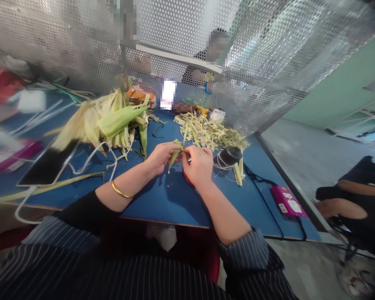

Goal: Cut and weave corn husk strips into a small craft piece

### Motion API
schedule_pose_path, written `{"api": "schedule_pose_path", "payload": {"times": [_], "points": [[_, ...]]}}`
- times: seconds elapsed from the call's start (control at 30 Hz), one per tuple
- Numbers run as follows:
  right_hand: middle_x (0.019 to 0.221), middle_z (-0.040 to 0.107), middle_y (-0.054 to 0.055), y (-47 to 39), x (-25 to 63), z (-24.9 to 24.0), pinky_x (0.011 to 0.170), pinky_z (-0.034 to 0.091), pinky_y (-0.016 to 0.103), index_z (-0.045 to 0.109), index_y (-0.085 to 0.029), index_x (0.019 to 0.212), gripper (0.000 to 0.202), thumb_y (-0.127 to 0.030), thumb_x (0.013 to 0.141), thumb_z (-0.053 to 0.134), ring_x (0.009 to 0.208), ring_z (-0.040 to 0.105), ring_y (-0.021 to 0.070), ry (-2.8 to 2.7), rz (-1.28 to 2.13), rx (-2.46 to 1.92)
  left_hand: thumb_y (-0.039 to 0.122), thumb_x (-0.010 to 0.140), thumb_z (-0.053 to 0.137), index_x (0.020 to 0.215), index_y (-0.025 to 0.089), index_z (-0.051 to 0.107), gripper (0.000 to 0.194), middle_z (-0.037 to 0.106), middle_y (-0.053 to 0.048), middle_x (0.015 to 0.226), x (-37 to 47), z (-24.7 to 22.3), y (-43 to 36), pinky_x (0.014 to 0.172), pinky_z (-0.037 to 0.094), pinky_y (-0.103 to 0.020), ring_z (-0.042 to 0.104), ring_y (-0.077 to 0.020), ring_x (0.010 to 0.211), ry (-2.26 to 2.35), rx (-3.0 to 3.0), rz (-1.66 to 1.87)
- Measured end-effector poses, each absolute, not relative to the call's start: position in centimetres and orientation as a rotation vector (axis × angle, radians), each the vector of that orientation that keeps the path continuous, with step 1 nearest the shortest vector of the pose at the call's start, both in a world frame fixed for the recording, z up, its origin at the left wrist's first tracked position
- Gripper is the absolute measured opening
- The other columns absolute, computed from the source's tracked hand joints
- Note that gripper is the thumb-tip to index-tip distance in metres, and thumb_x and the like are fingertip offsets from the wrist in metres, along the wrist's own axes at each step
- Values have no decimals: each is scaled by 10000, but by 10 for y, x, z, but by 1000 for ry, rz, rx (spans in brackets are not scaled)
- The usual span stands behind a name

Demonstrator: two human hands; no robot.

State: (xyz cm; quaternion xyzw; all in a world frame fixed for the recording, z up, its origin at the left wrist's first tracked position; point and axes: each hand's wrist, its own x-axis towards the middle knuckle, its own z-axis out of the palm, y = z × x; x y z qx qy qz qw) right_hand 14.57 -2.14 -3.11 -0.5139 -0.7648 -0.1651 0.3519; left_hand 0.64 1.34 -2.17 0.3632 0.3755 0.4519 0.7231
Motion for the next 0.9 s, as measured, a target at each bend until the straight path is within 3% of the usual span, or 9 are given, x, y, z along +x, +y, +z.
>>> {"api": "schedule_pose_path", "payload": {"times": [0.13, 0.3, 0.5, 0.67, 0.9], "points": [[761, 654, 24, -22, 146, -30, 905, 342, 349, 587, -183, 897, 122, -176, 888, 466, 730, 576, 165, -2054, -430, -1286, 167, 766, 668, 940, 106, 664, 184, 658, -38, 689, 7, -24, 16, 635, 516, -267, 620, -115, 584, 849, 751, 1045], [976, 652, 60, -25, 143, -23, 928, 338, 377, 640, -211, 993, 186, -206, 913, 472, 897, 543, 198, -2124, -579, -1205, 126, 788, 652, 901, 108, 667, 116, 680, -49, 742, 7, -23, 17, 621, 508, -246, 623, -103, 598, 824, 701, 1104], [900, 636, 53, -22, 137, -28, 938, 349, 359, 656, -195, 929, 234, -154, 930, 426, 843, 524, 178, -2424, -678, -957, 71, 796, 608, 890, 81, 668, 113, 687, -53, 711, 10, -21, 12, 606, 485, -189, 624, -89, 615, 831, 691, 1083], [851, 660, 20, -23, 140, -30, 976, 337, 366, 620, -209, 894, 145, -189, 910, 477, 826, 572, 154, -2133, -407, -1043, 137, 761, 668, 918, 114, 692, 160, 689, -37, 716, 9, -25, 12, 617, 502, -222, 624, -98, 590, 861, 773, 1069], [816, 661, 37, -23, 147, -23, 757, 415, 324, 585, -202, 778, 125, -259, 867, 518, 793, 591, 186, -1677, -35, -1367, 201, 781, 656, 959, 136, 697, 193, 709, -51, 743, 6, -24, 14, 627, 515, -253, 647, -115, 583, 920, 942, 1031]]}}
